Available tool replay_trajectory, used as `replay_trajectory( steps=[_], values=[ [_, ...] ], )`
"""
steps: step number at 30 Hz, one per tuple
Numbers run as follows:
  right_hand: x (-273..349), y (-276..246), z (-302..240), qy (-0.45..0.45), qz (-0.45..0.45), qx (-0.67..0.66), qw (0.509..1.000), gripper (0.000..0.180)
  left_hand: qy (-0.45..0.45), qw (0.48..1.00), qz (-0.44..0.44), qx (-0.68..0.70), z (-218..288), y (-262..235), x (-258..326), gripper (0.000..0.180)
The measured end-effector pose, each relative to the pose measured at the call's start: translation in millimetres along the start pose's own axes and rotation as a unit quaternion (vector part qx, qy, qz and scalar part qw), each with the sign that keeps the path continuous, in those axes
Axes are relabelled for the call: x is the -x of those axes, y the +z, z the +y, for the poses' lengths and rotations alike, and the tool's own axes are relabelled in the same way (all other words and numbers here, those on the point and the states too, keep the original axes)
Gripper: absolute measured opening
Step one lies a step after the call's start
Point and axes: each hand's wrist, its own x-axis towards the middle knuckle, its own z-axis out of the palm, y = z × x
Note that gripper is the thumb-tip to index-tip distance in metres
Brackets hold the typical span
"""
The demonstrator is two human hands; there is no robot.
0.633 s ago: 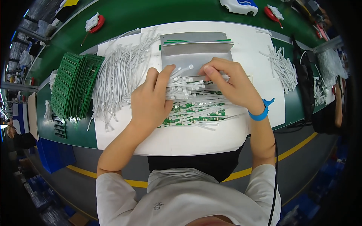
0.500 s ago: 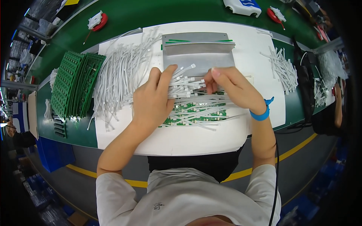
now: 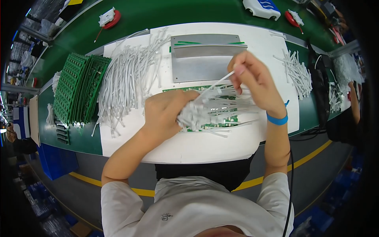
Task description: Inserting individual wires into green plastic connector housings at a factory assembly station.
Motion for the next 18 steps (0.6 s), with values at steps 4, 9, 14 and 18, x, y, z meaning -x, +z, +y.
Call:
replay_trajectory(
  steps=[4,9,14,18],
  values=[
    [-2.3,-9.5,-0.8,-0.042,-0.006,-0.02,0.999,0.015,0.075,0.993,-0.076,-0.052,1.9,-5.8,1.1,0.043],
    [-6.9,-19.0,3.9,-0.085,0.003,-0.19,0.978,0.022,0.052,0.994,-0.077,-0.052,-1.7,7.4,4.3,0.048],
    [-5.7,-29.4,-4.8,-0.019,0.116,-0.282,0.952,0.021,0.061,0.98,-0.173,-0.08,-6.4,6.7,5.8,0.049],
    [-6.6,-39.7,1.7,-0.007,-0.057,-0.361,0.931,0.023,0.067,0.961,-0.223,-0.15,3.1,8.8,3.7,0.057]
  ],
)
